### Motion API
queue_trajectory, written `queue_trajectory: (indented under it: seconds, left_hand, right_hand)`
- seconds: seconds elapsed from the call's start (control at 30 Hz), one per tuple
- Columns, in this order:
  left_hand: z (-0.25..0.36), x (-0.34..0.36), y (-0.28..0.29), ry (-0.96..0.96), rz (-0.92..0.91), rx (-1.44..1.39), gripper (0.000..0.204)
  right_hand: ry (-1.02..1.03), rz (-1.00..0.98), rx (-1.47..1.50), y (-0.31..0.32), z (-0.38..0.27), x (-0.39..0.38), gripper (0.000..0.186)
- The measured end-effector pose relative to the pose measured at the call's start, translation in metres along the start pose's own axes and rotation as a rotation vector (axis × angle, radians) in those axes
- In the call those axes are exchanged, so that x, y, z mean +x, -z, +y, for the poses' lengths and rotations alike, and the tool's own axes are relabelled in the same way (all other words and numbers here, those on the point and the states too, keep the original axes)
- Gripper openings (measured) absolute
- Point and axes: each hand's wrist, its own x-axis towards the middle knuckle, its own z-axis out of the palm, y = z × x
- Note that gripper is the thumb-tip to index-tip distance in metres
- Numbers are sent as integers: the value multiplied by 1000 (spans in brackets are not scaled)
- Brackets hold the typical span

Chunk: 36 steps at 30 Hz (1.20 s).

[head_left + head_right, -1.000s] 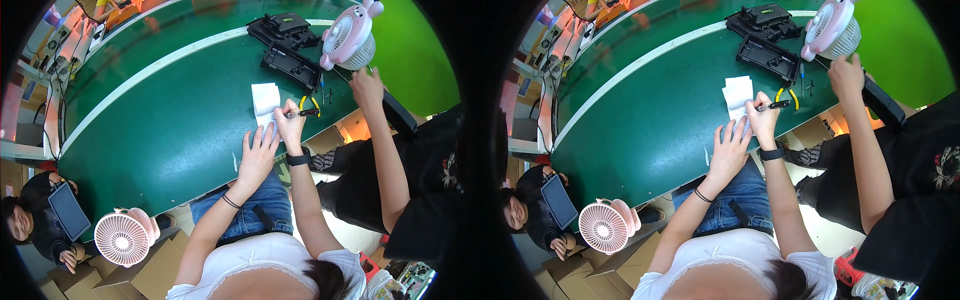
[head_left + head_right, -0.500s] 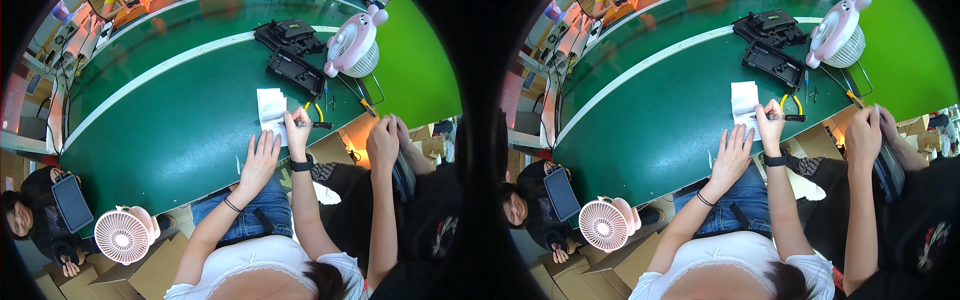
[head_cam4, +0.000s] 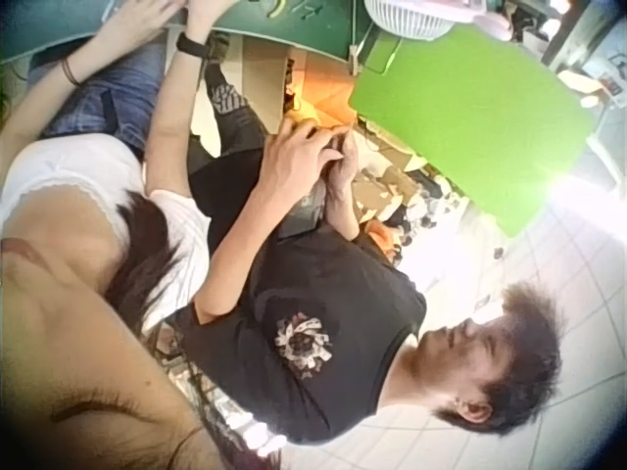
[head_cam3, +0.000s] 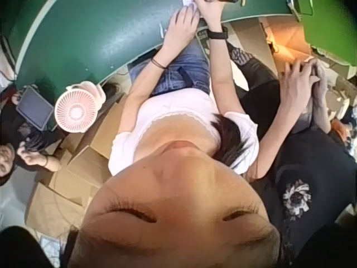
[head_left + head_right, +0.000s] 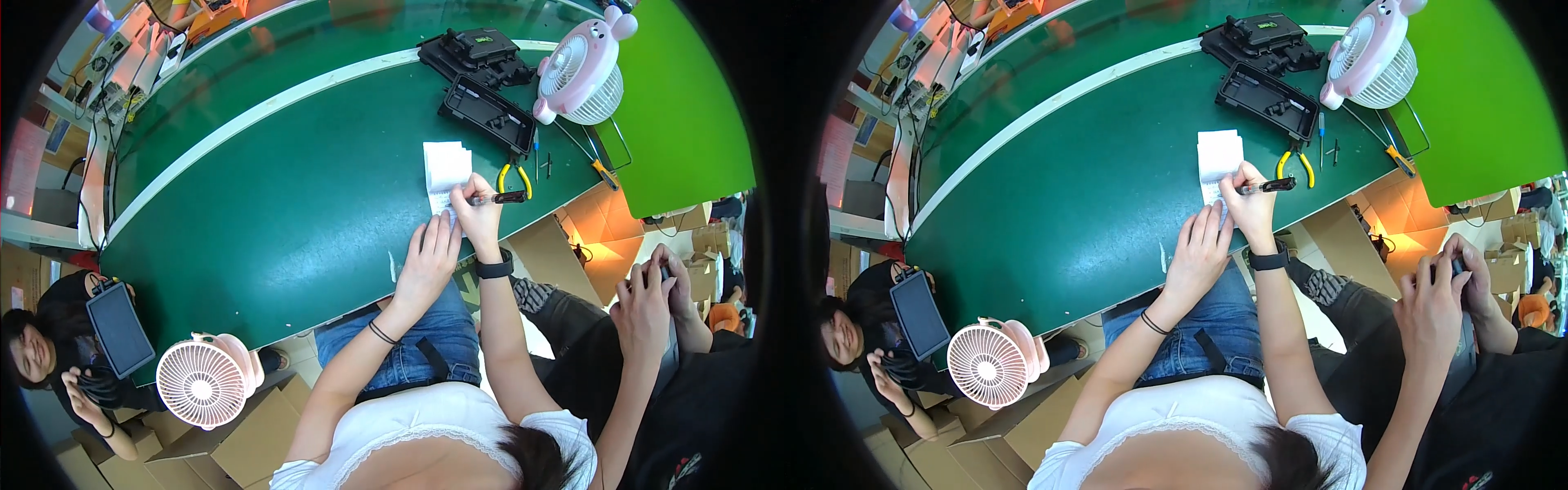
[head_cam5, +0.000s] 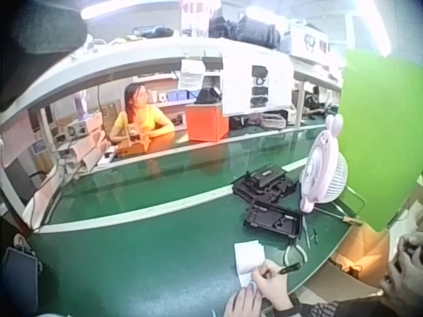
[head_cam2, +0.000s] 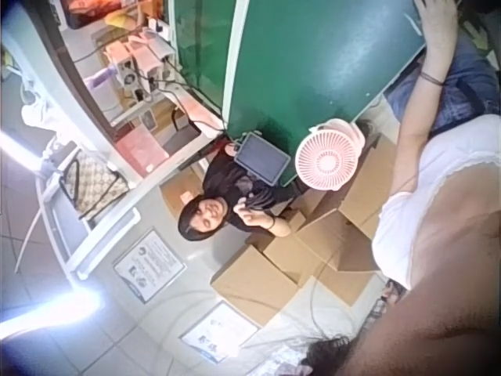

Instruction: Inspect electronic device cases and record findings on a notepad at a workshop bench.

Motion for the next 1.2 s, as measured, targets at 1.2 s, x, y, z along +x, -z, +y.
queue_trajectory:
  seconds: [1.2]
  left_hand:
    - [1,-9,-2,-56,56,75,45]
  right_hand:
    - [37,26,-144,-4,-14,-13,24]
